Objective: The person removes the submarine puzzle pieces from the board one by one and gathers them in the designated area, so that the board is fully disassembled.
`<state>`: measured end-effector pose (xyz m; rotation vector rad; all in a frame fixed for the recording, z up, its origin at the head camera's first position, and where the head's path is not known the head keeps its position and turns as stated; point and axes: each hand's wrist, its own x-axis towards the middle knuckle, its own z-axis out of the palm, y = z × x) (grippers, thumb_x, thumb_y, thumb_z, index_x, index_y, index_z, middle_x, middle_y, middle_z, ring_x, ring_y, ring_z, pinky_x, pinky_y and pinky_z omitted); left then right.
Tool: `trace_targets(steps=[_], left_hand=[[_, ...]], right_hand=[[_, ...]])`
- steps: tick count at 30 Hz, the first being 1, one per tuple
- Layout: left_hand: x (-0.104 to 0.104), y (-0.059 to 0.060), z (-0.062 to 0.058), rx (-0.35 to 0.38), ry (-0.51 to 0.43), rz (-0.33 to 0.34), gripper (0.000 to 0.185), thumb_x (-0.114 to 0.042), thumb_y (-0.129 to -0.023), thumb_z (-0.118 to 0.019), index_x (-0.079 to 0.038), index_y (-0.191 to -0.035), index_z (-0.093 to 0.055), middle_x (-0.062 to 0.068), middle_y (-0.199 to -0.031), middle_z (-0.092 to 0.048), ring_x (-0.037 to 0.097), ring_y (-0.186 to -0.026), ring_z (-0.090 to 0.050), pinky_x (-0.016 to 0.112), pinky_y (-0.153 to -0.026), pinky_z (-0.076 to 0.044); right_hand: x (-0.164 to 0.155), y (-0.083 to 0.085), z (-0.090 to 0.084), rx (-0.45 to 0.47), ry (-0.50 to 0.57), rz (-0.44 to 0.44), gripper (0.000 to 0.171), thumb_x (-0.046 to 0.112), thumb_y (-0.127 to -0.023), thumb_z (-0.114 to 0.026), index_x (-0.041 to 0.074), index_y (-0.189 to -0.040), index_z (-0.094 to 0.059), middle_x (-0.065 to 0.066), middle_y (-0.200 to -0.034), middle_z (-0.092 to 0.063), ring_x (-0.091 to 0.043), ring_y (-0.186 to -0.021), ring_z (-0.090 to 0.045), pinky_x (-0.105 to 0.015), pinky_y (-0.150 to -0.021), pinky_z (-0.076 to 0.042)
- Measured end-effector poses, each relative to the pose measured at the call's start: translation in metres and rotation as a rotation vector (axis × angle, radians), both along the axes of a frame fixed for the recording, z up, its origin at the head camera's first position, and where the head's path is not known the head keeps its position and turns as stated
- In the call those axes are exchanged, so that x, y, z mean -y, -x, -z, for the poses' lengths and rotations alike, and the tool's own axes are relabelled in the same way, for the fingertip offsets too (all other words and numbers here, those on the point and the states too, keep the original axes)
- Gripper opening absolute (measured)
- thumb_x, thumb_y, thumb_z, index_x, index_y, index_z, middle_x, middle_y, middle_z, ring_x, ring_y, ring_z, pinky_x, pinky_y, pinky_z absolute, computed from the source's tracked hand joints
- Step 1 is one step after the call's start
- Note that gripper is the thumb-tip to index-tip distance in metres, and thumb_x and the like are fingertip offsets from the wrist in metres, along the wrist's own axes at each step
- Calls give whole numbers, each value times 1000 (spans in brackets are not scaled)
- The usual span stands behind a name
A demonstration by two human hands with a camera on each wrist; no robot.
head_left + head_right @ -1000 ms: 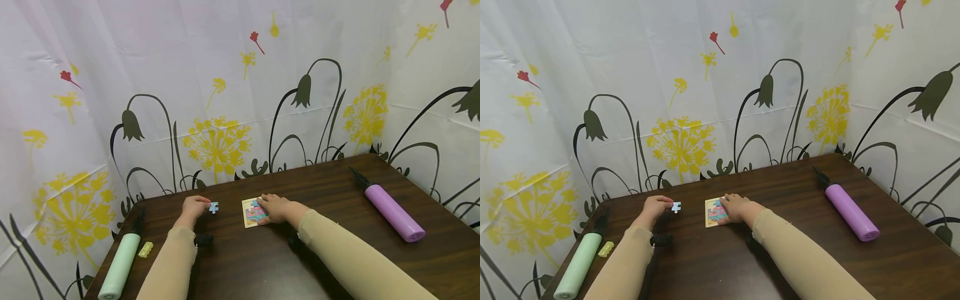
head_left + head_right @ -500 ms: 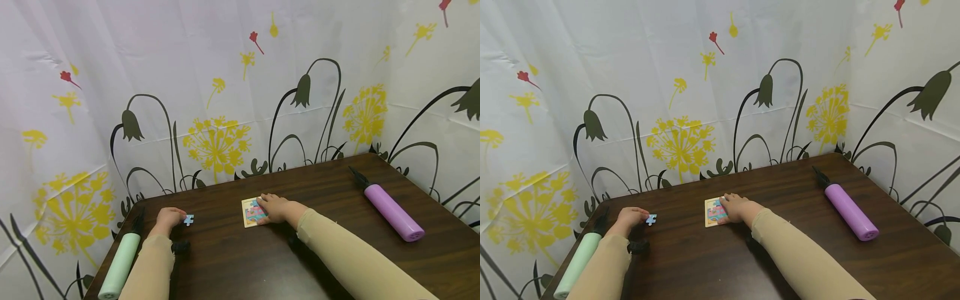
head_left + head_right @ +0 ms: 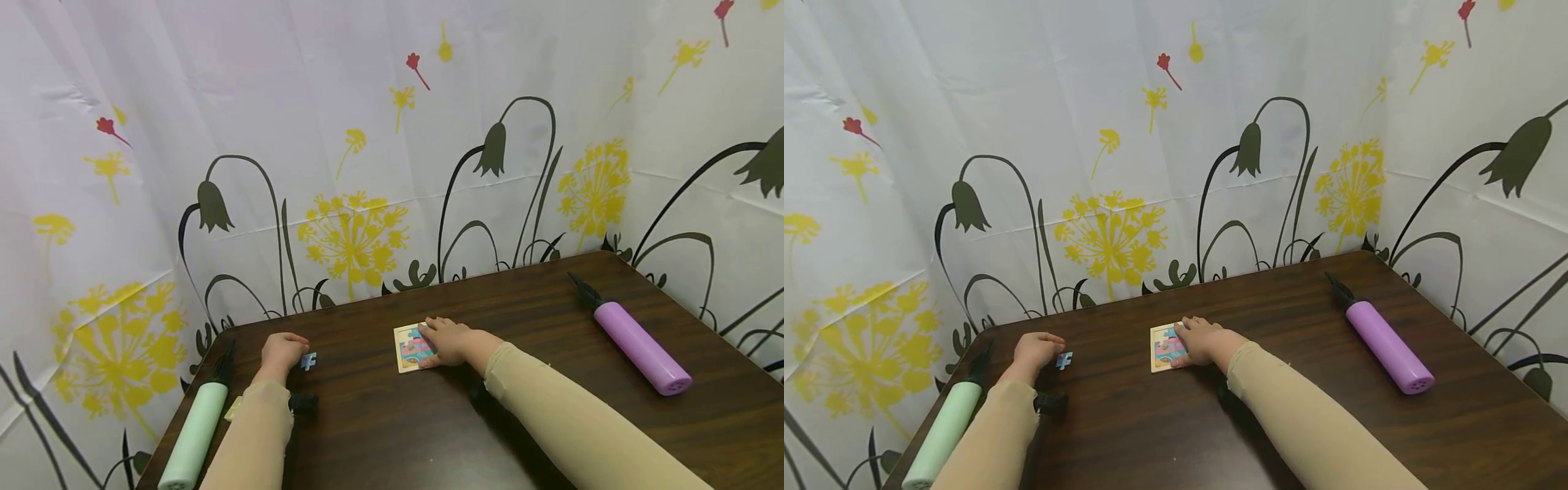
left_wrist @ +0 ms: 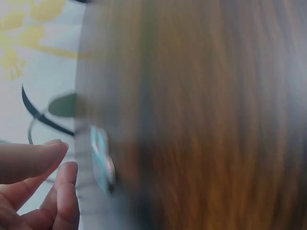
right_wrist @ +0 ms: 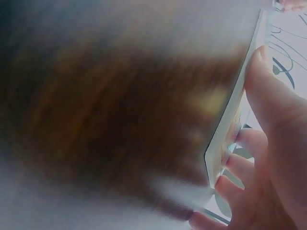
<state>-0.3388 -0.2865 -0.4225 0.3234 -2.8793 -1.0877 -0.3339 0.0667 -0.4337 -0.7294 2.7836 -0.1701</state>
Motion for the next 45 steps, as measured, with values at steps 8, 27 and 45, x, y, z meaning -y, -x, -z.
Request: trace_targets(steps=[8, 27, 45], left_hand=[[-63, 9, -11, -47, -13, 87, 17, -13, -88, -69, -1, -100, -75, 18, -109, -67, 34, -98, -58, 44, -82, -46], [-187, 11, 3, 62, 135, 219, 13, -17, -80, -80, -12, -86, -69, 2, -86, -64, 24, -84, -59, 47, -87, -44], [-200, 10, 6, 74, 184, 173, 20, -20, -79, -83, -13, -79, -64, 1, -79, -60, 27, -85, -57, 49, -91, -39]], right_hand=[[-1, 1, -1, -8, 5, -5, 89, 63, -90, -56, 15, -158, -24, -11, -162, -18, -33, -147, -18, -50, -113, -24], [1, 2, 3, 6, 21, -17, 88, 63, -91, -54, 15, -158, -23, -10, -162, -17, -32, -147, -16, -52, -112, -23], [-15, 0, 6, 6, 69, -9, 85, 60, -92, -56, 14, -157, -26, -12, -162, -19, -31, -147, -18, -54, -112, -22]])
